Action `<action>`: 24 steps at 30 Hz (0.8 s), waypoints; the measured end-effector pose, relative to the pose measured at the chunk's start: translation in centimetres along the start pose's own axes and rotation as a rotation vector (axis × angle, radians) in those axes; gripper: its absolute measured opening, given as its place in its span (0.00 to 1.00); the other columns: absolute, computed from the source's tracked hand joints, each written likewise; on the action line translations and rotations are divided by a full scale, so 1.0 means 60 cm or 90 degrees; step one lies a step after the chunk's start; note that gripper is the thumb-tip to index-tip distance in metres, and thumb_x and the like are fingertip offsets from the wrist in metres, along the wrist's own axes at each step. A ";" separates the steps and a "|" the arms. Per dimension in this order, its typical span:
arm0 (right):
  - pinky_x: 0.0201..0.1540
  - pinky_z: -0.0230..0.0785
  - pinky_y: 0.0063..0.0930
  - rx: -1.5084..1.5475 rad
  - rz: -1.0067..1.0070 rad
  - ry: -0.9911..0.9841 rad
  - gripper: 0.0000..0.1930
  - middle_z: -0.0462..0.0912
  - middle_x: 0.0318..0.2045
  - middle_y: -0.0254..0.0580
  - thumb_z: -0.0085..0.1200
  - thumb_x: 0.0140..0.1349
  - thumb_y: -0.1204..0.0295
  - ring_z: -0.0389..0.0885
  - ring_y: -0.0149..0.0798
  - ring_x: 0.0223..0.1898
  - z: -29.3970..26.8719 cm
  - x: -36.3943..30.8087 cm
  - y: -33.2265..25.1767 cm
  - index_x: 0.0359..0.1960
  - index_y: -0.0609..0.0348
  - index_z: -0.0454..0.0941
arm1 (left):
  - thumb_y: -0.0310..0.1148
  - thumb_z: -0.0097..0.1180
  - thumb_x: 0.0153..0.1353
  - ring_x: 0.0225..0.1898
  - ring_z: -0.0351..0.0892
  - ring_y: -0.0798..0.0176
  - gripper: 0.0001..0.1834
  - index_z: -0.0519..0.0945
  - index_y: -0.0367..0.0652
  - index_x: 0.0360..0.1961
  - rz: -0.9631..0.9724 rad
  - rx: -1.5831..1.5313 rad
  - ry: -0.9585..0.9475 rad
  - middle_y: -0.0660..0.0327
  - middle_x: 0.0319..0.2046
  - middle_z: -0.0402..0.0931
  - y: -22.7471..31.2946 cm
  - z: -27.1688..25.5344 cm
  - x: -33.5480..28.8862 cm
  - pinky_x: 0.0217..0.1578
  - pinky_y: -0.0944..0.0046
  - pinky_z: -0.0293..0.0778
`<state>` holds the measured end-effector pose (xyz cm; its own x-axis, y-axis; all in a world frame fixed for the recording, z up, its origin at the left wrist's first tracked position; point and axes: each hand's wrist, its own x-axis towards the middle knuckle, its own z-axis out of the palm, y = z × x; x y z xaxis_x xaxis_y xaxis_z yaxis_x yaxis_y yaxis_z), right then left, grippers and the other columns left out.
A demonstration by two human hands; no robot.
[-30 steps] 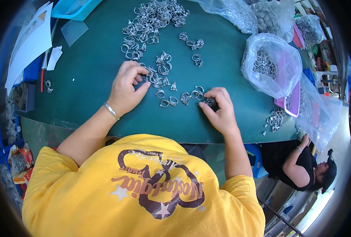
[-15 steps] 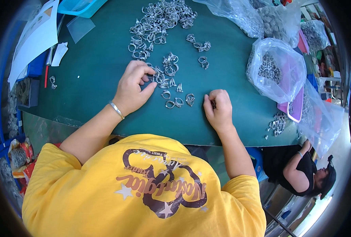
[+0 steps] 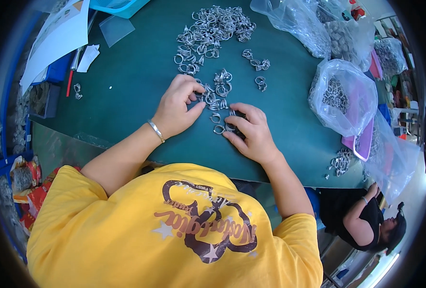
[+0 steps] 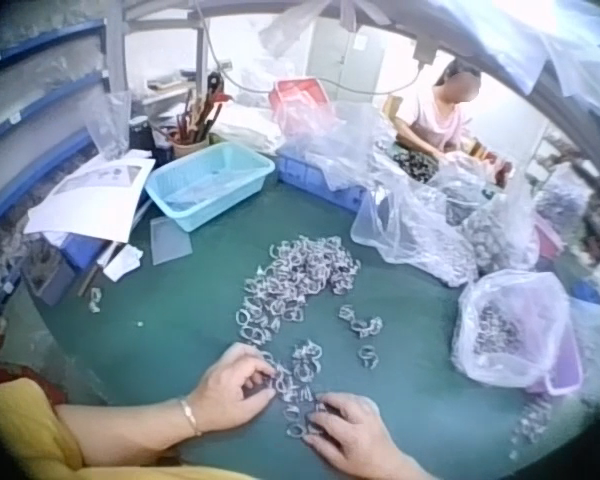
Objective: The person sorts through a pile of small metal ring-like parts on a table, picking them up by hand and placing them into different piles or containers.
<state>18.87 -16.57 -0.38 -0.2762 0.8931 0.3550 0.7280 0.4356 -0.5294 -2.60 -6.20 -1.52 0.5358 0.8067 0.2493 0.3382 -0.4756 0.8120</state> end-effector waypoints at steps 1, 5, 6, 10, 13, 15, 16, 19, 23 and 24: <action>0.51 0.63 0.41 0.011 0.017 0.002 0.19 0.76 0.46 0.46 0.65 0.47 0.71 0.74 0.49 0.48 0.004 -0.004 0.004 0.43 0.54 0.78 | 0.21 0.64 0.51 0.33 0.73 0.69 0.14 0.77 0.42 0.39 0.002 -0.004 0.000 0.61 0.44 0.70 0.000 0.000 0.001 0.34 0.72 0.73; 0.48 0.62 0.40 0.002 0.039 -0.019 0.21 0.75 0.43 0.43 0.65 0.49 0.65 0.73 0.46 0.44 -0.001 0.003 -0.015 0.47 0.50 0.78 | 0.21 0.64 0.50 0.33 0.73 0.69 0.14 0.77 0.42 0.40 0.001 -0.005 0.002 0.60 0.43 0.70 -0.001 -0.002 0.000 0.34 0.71 0.73; 0.47 0.62 0.39 -0.013 0.033 -0.031 0.22 0.74 0.42 0.42 0.65 0.50 0.64 0.73 0.45 0.44 -0.002 0.013 -0.029 0.48 0.49 0.78 | 0.22 0.63 0.50 0.32 0.74 0.68 0.14 0.77 0.42 0.40 0.003 -0.005 0.006 0.60 0.43 0.70 -0.003 -0.003 -0.002 0.34 0.70 0.73; 0.42 0.63 0.38 -0.123 0.025 0.023 0.18 0.75 0.44 0.41 0.63 0.53 0.62 0.73 0.44 0.43 0.044 0.014 -0.055 0.44 0.51 0.76 | 0.22 0.63 0.50 0.31 0.75 0.66 0.14 0.77 0.42 0.39 0.020 -0.010 0.009 0.59 0.42 0.70 -0.001 -0.003 0.000 0.33 0.69 0.75; 0.37 0.64 0.35 -0.114 -0.046 0.062 0.12 0.77 0.40 0.39 0.64 0.52 0.70 0.75 0.42 0.35 0.043 -0.008 -0.043 0.37 0.56 0.76 | 0.22 0.63 0.51 0.32 0.75 0.66 0.14 0.77 0.41 0.39 0.022 -0.015 0.006 0.59 0.43 0.70 -0.002 -0.003 0.000 0.34 0.69 0.74; 0.36 0.66 0.35 -0.099 -0.054 0.084 0.11 0.77 0.36 0.40 0.64 0.50 0.74 0.75 0.43 0.33 0.032 -0.019 -0.032 0.34 0.56 0.76 | 0.20 0.63 0.51 0.33 0.74 0.68 0.14 0.77 0.41 0.40 0.017 -0.023 0.000 0.60 0.43 0.70 -0.001 -0.002 0.001 0.35 0.71 0.73; 0.35 0.67 0.35 -0.096 -0.055 0.092 0.11 0.78 0.35 0.40 0.65 0.50 0.76 0.76 0.43 0.32 0.022 -0.029 -0.024 0.33 0.57 0.76 | 0.21 0.63 0.51 0.33 0.74 0.68 0.14 0.77 0.41 0.39 0.015 -0.005 -0.002 0.60 0.44 0.70 0.002 0.002 0.002 0.35 0.71 0.73; 0.33 0.70 0.35 -0.050 -0.008 0.209 0.12 0.78 0.30 0.41 0.64 0.46 0.81 0.77 0.44 0.31 -0.014 -0.032 -0.001 0.32 0.58 0.76 | 0.20 0.63 0.50 0.33 0.74 0.69 0.14 0.77 0.41 0.39 0.000 -0.010 0.006 0.60 0.44 0.70 -0.002 0.000 -0.001 0.35 0.72 0.73; 0.31 0.70 0.37 -0.353 0.067 0.453 0.09 0.80 0.29 0.43 0.64 0.47 0.81 0.78 0.46 0.29 -0.178 -0.016 0.088 0.28 0.58 0.77 | 0.20 0.62 0.49 0.32 0.72 0.69 0.14 0.77 0.40 0.38 0.002 -0.020 0.006 0.60 0.43 0.70 -0.003 -0.001 -0.003 0.35 0.72 0.72; 0.32 0.71 0.39 -0.490 0.105 0.411 0.07 0.80 0.29 0.44 0.63 0.49 0.79 0.78 0.47 0.30 -0.223 -0.013 0.116 0.29 0.58 0.78 | 0.20 0.62 0.49 0.32 0.72 0.69 0.14 0.77 0.40 0.38 0.003 -0.016 0.007 0.60 0.43 0.69 -0.002 0.000 -0.003 0.35 0.72 0.72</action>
<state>32.54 -15.76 5.95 0.0898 0.6048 0.7913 0.9954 -0.0816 -0.0506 -2.71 -6.27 -1.69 0.5287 0.8082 0.2596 0.3155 -0.4710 0.8238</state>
